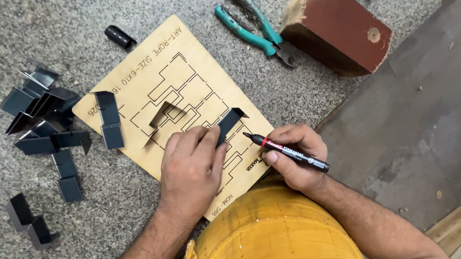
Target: The person repeatedly picks up small black metal pieces, aligns them with a printed template on a wooden board, and marks them with a black marker. The person handles the pieces one at a time, placing marked pieces aside.
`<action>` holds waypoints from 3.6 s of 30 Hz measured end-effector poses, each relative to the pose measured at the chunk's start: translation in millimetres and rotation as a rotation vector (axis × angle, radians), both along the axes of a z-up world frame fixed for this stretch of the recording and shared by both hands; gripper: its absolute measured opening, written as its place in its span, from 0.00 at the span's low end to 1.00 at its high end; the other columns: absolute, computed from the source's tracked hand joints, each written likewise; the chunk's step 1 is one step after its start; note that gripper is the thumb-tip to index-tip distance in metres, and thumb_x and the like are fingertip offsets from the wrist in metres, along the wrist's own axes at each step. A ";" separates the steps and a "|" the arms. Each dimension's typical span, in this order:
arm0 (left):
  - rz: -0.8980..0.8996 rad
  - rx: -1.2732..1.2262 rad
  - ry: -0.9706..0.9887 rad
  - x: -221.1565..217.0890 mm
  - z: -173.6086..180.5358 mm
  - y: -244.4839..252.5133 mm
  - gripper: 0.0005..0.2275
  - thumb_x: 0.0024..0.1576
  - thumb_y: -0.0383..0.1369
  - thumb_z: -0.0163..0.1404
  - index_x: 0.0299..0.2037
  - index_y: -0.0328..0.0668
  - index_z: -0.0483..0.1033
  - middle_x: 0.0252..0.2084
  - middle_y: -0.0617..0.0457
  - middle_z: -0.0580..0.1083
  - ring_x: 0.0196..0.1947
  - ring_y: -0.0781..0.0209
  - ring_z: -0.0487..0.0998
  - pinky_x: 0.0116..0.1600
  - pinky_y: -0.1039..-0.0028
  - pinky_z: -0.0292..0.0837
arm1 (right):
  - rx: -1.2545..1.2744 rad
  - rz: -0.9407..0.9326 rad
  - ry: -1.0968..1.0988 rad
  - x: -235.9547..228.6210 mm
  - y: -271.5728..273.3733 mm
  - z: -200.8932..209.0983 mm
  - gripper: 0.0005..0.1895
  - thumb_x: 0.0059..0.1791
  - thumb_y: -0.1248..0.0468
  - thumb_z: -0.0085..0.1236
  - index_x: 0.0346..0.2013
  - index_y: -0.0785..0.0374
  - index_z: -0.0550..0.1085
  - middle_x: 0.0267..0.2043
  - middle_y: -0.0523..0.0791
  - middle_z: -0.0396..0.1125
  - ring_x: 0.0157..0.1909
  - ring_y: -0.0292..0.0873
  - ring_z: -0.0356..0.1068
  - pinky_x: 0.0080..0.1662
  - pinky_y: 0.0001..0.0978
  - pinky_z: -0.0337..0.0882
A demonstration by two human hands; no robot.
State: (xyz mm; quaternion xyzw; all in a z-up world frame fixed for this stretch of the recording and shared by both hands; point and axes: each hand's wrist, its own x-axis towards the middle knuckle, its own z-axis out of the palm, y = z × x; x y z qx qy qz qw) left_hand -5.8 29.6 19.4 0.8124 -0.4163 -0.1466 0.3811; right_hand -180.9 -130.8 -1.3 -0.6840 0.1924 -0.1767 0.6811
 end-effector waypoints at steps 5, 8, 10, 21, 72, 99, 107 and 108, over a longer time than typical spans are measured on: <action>-0.006 -0.047 0.042 6.2 -3.3 2.6 0.14 0.52 0.26 0.63 0.47 0.33 0.79 0.41 0.47 0.75 0.41 0.48 0.74 0.47 0.62 0.72 | -0.019 0.012 0.052 3.0 -0.9 0.1 0.10 0.52 0.74 0.59 0.45 0.68 0.67 0.43 0.52 0.73 0.40 0.37 0.74 0.43 0.29 0.76; -0.003 -0.080 0.042 7.7 -3.7 4.5 0.14 0.52 0.26 0.63 0.47 0.32 0.79 0.41 0.47 0.75 0.40 0.49 0.74 0.47 0.62 0.72 | -0.053 0.014 0.069 6.0 -0.4 0.2 0.10 0.52 0.74 0.59 0.45 0.69 0.68 0.42 0.52 0.73 0.39 0.37 0.73 0.42 0.28 0.76; 0.000 -0.094 0.041 8.0 -4.1 4.6 0.14 0.52 0.25 0.63 0.47 0.32 0.79 0.41 0.46 0.75 0.40 0.49 0.74 0.46 0.62 0.72 | -0.076 0.020 0.074 7.5 -0.7 0.5 0.10 0.52 0.74 0.59 0.45 0.69 0.68 0.42 0.52 0.73 0.39 0.37 0.73 0.42 0.28 0.76; -0.016 -0.073 0.077 11.6 -5.3 4.9 0.13 0.53 0.26 0.63 0.46 0.31 0.79 0.40 0.47 0.74 0.39 0.50 0.73 0.46 0.63 0.72 | -0.154 0.045 0.104 14.7 0.7 4.2 0.12 0.52 0.74 0.60 0.47 0.68 0.67 0.43 0.51 0.74 0.40 0.35 0.74 0.42 0.27 0.76; 0.004 -0.138 0.087 15.9 5.0 10.2 0.12 0.51 0.25 0.63 0.44 0.31 0.80 0.39 0.46 0.75 0.39 0.48 0.75 0.45 0.63 0.72 | 0.064 -0.042 -0.098 7.5 6.0 -8.9 0.14 0.55 0.75 0.56 0.52 0.66 0.64 0.46 0.54 0.69 0.40 0.41 0.74 0.39 0.32 0.78; 0.253 0.159 -0.329 34.8 16.5 38.2 0.10 0.52 0.29 0.64 0.43 0.40 0.81 0.37 0.55 0.78 0.42 0.52 0.70 0.49 0.58 0.59 | 0.132 -0.090 -0.031 13.5 1.9 -14.4 0.12 0.53 0.76 0.57 0.48 0.67 0.65 0.45 0.54 0.71 0.41 0.39 0.73 0.41 0.29 0.76; 0.164 -0.060 0.089 26.7 24.1 17.6 0.05 0.55 0.24 0.60 0.40 0.37 0.79 0.38 0.51 0.78 0.38 0.54 0.79 0.45 0.66 0.73 | 0.186 -0.101 -0.079 13.3 1.8 -14.6 0.12 0.54 0.75 0.57 0.49 0.68 0.65 0.46 0.54 0.70 0.41 0.40 0.73 0.41 0.30 0.76; 0.190 -0.030 0.203 20.6 22.8 13.4 0.05 0.56 0.26 0.60 0.40 0.37 0.80 0.37 0.50 0.78 0.36 0.55 0.80 0.41 0.68 0.74 | 0.204 -0.102 -0.083 12.9 1.3 -14.3 0.12 0.54 0.75 0.57 0.49 0.68 0.65 0.46 0.55 0.70 0.41 0.40 0.73 0.41 0.30 0.76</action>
